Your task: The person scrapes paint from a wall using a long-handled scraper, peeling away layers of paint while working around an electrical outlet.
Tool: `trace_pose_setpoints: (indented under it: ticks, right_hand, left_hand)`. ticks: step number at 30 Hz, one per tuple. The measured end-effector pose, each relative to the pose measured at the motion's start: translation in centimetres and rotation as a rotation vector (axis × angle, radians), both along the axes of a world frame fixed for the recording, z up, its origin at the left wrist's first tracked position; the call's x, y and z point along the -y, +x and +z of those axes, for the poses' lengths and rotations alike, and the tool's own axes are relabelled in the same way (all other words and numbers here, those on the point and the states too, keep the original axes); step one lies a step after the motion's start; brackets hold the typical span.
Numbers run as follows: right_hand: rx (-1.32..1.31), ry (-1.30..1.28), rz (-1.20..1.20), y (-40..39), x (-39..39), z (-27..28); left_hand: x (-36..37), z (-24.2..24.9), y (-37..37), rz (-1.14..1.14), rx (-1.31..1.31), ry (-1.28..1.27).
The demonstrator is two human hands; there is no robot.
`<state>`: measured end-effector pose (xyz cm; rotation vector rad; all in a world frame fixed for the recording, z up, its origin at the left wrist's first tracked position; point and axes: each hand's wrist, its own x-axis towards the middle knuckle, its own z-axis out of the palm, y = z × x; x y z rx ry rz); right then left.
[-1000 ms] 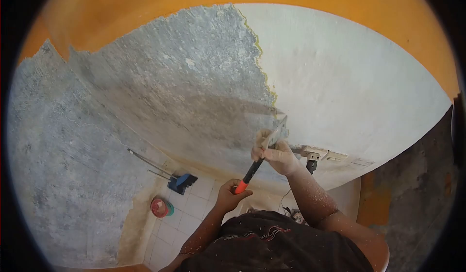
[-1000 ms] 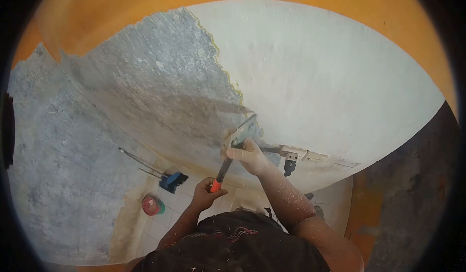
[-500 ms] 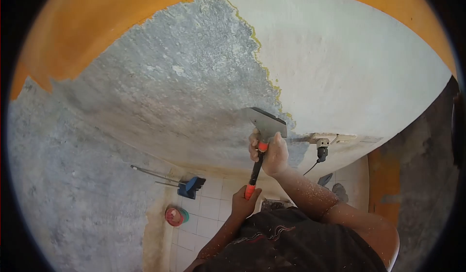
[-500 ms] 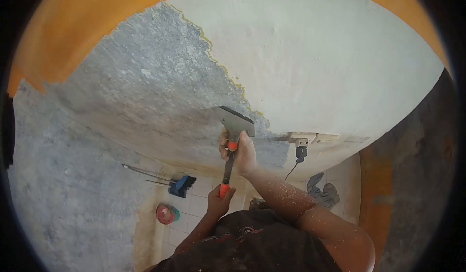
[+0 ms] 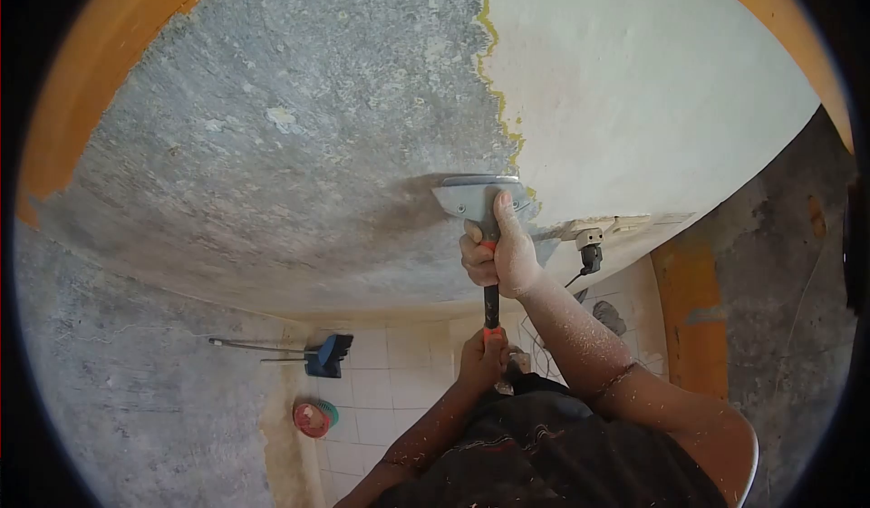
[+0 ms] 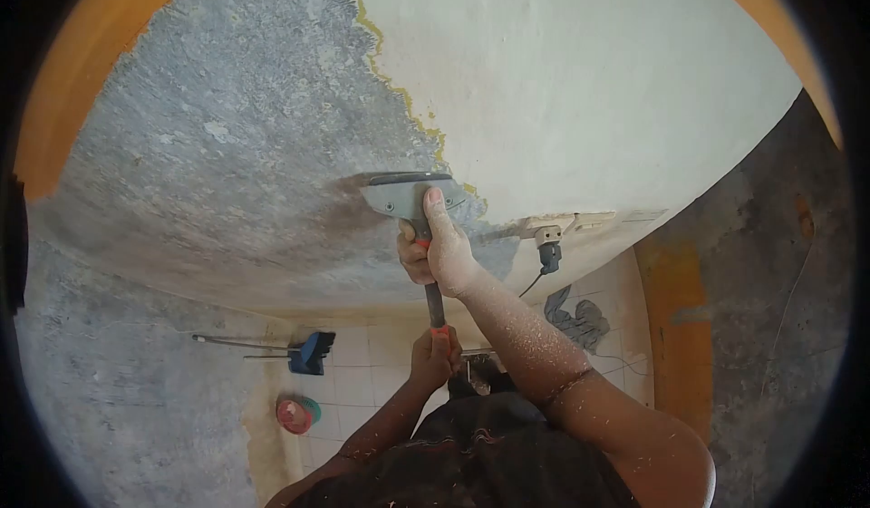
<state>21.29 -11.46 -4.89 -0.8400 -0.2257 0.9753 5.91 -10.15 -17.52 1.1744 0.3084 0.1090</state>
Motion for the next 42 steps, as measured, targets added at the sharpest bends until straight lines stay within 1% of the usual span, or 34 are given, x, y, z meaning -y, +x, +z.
trace_pose_setpoints:
  ticks: [2, 6, 8, 12, 13, 14, 15, 17, 20, 23, 25, 27, 29, 33, 35, 37, 39, 41, 42]
  right_hand:
    - [-0.008, -0.010, 0.041, 0.0, 0.1, 0.0]
    - [-0.003, 0.036, 0.090, 0.2, 0.0, 0.8]
    - [-0.015, 0.087, 0.116, 0.3, 0.1, 0.3]
    - [-0.054, 0.166, 0.216, 0.5, 0.3, -0.2]
    - [-0.054, 0.165, 0.215, 0.7, 0.3, 0.2]
    - [-0.054, 0.215, 0.247, 0.8, 0.2, 0.8]
    - [-0.054, 0.267, 0.282, 0.9, 0.1, 1.2]
    - [-0.059, 0.270, 0.304, 1.0, 0.1, 0.3]
    - [-0.054, 0.268, 0.332, 1.0, 0.4, -0.3]
    - [-0.055, 0.273, 0.341, 1.3, 0.3, 0.3]
    - [-0.058, 0.381, 0.378, 1.6, 0.2, 0.6]
    - [-0.049, 0.357, 0.363, 1.2, 0.5, 0.4]
    - [-0.112, 0.270, 0.365, 1.0, 0.9, -0.8]
    - [-0.094, 0.317, 0.369, 1.3, 0.5, 0.5]
    - [-0.059, 0.327, 0.355, 1.2, 0.4, 0.8]
    - [-0.093, 0.374, 0.399, 1.6, 0.4, 0.2]
    - [-0.088, 0.351, 0.400, 1.3, 0.8, -0.6]
    - [-0.143, 0.302, 0.423, 1.4, 0.9, -1.2]
    - [-0.126, 0.309, 0.425, 1.4, 0.8, -0.6]
  left_hand:
    - [0.4, -1.1, 0.0, 0.047, -0.044, 0.015]
    - [0.6, -1.2, 0.2, 0.094, -0.025, 0.076]
    - [0.5, -0.9, 0.2, 0.100, -0.070, 0.173]
    - [0.7, -1.2, 0.0, 0.132, -0.075, 0.124]
    - [0.5, -1.4, 0.2, 0.139, -0.072, 0.181]
    - [0.4, -1.5, 0.3, 0.148, -0.072, 0.236]
    - [0.4, -1.4, 0.3, 0.153, -0.074, 0.235]
    - [0.2, -1.2, 0.4, 0.131, -0.099, 0.317]
    - [1.1, -4.0, -0.2, 0.161, -0.030, 0.321]
    - [0.7, -0.3, 0.6, 0.151, -0.102, 0.336]
    - [0.8, -0.7, 0.7, 0.167, -0.088, 0.329]
    - [0.9, -1.9, 0.7, 0.180, -0.058, 0.330]
    - [1.8, -4.0, 0.0, 0.189, -0.039, 0.363]
    - [1.1, -1.7, 0.6, 0.189, -0.088, 0.344]
    - [0.2, -0.4, 1.2, 0.186, -0.031, 0.416]
    - [0.8, -0.7, 0.7, 0.194, -0.053, 0.408]
    - [1.6, -1.3, 0.4, 0.199, -0.062, 0.397]
    - [2.0, -2.4, 0.3, 0.180, -0.080, 0.344]
    - [1.8, -1.9, 0.4, 0.180, -0.085, 0.340]
